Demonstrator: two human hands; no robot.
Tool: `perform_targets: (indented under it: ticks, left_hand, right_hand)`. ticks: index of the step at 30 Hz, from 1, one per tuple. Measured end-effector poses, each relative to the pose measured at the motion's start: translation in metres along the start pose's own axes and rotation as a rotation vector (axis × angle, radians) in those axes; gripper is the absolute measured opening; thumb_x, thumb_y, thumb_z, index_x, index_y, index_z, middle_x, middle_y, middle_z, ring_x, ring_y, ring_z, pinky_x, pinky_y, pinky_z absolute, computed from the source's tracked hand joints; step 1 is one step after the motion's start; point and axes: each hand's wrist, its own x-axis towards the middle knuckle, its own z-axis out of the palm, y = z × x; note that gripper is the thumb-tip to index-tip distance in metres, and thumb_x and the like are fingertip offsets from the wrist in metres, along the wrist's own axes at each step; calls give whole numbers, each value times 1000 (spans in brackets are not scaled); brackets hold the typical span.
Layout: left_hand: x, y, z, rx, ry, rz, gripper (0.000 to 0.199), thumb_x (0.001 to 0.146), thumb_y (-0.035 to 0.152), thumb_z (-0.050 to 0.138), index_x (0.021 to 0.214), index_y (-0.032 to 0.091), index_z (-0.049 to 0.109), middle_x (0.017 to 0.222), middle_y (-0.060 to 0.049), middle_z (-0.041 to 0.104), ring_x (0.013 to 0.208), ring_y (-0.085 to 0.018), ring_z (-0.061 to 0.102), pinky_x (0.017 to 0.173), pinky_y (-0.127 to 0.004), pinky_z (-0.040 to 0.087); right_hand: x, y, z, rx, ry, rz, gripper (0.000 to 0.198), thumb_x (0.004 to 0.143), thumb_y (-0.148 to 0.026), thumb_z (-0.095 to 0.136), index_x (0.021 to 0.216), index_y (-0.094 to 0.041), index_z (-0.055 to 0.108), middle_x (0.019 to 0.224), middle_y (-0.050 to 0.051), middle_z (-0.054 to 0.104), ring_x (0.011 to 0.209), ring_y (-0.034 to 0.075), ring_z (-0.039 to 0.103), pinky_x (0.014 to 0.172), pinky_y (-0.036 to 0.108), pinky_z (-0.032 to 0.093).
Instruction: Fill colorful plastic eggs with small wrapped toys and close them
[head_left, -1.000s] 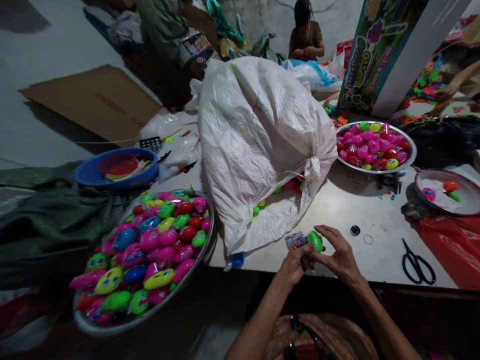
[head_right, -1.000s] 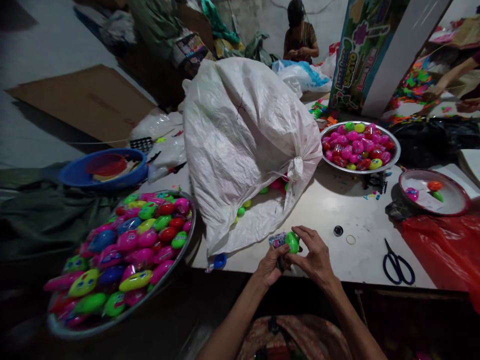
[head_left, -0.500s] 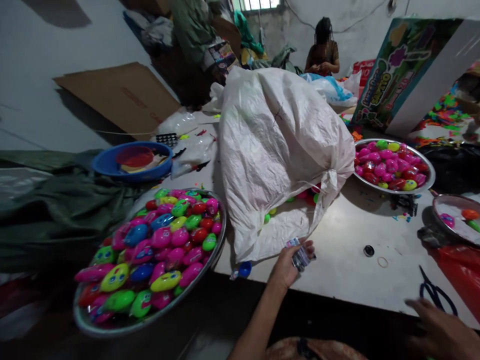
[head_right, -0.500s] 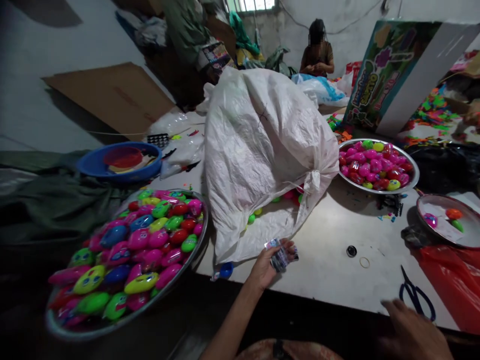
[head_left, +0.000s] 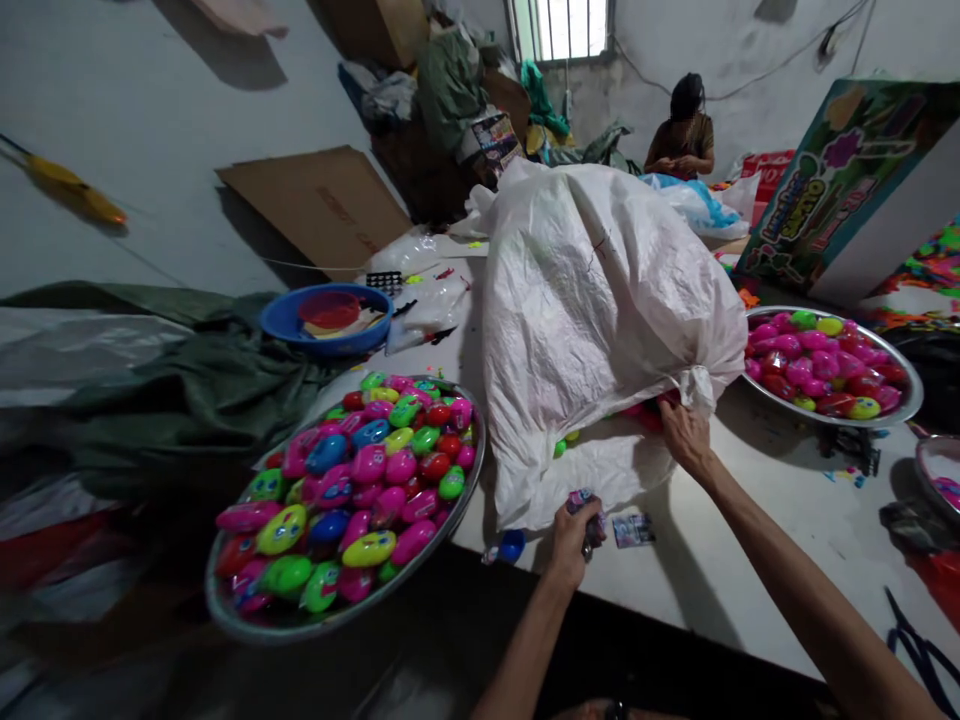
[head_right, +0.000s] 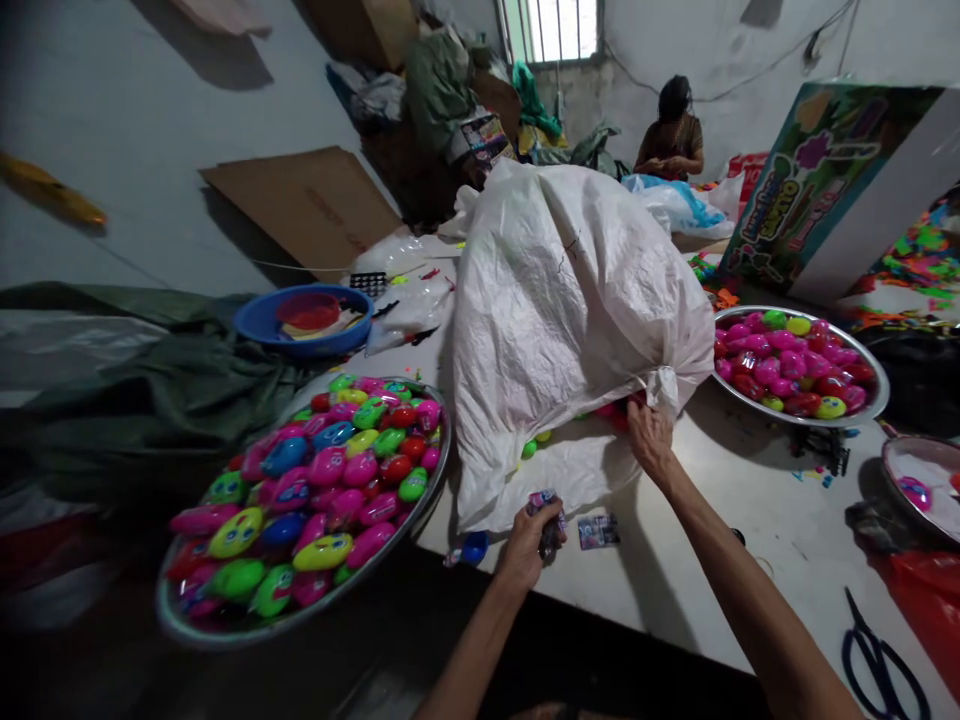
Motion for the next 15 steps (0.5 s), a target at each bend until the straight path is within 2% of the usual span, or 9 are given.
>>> perform_targets:
  ticks: [3, 6, 10, 13, 15]
  left_hand:
    - [0, 0, 1, -20, -14, -13, 30, 53, 37, 71, 66, 13, 61, 43, 3, 53, 33, -9, 47, 35, -20, 32]
    - [0, 2, 3, 42, -2, 94, 28, 52, 35, 73, 64, 12, 61, 42, 3, 51, 33, -7, 44, 36, -19, 31]
    - [-4, 8, 2, 116, 1, 162, 27, 54, 35, 74, 60, 13, 59, 40, 4, 49, 32, -6, 41, 34, -18, 28]
    - [-9, 12, 6, 24, -11, 93, 24, 51, 30, 75, 60, 13, 60, 44, 3, 54, 36, -8, 46, 36, -19, 32]
    - [-13, 14, 11, -72, -43, 29, 25, 47, 26, 77, 62, 13, 62, 51, 1, 58, 42, -11, 52, 41, -20, 38]
  right_hand:
    - [-27, -5, 15, 49, -42, -9, 42, 76, -19, 48, 118, -15, 48, 101, 15, 61, 91, 29, 57, 72, 36, 39]
    - [-47, -21, 33, 138, -72, -32, 46, 70, -17, 54, 116, -18, 50, 103, 13, 62, 89, 26, 59, 72, 32, 39]
    - [-64, -26, 40, 321, -55, -23, 33, 67, -19, 56, 100, -20, 57, 99, 9, 63, 91, 25, 58, 73, 33, 40]
    - [-79, -19, 34, 561, -65, 4, 26, 73, -30, 53, 97, -21, 55, 85, 3, 64, 73, 20, 60, 60, 29, 43]
    - [-94, -17, 27, 904, -92, 34, 30, 76, -36, 52, 102, -20, 52, 77, 1, 62, 56, 15, 55, 49, 25, 40]
